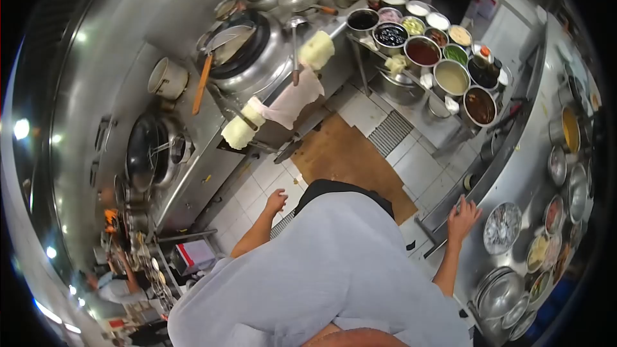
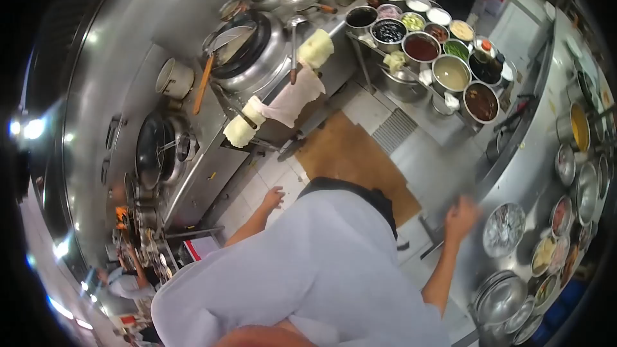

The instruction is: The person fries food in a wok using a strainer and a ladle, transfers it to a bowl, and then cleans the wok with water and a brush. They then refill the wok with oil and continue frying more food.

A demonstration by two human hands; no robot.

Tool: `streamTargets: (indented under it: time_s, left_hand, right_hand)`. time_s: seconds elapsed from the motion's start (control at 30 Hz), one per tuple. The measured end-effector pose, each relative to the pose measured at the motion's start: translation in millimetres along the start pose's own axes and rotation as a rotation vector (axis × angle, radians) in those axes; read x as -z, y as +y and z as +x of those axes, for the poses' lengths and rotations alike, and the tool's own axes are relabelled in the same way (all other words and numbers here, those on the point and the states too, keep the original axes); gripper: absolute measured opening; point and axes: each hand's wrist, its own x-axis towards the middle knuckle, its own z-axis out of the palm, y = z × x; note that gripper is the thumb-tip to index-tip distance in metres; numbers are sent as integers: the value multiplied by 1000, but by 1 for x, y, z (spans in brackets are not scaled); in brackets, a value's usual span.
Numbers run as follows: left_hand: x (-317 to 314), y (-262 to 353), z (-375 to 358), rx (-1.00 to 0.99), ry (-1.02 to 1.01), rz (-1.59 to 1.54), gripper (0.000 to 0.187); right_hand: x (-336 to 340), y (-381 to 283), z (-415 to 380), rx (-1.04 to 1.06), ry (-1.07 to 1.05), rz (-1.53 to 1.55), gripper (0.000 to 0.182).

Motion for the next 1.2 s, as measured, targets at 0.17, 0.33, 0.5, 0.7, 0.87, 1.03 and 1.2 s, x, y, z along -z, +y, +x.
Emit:
streamTargets:
  time_s: [0.17,0.33,0.5,0.7,0.87,1.03,1.2]
  left_hand:
    - [-11,-61,-59,294,-115,-10,43]
    - [-15,-52,-55,241,-63,-48,44]
    - [-11,-32,-43,92,12,1,46]
    - [-9,-57,-66,98,28,22,43]
    - [-25,-94,-97,130,-139,109,40]
    - [-49,-147,-89,53,-135,99,38]
    - [-33,-101,-100,-28,21,282,36]
  right_hand:
    - [34,16,-14,39,-140,-2,41]
    - [39,10,-11,39,-118,6,38]
    - [47,3,-8,14,-171,-10,35]
    - [44,6,-12,54,-142,-36,32]
    - [48,2,-7,28,-160,-46,31]
    - [48,3,-8,27,-196,-49,28]
    - [46,8,-13,41,-164,-51,29]
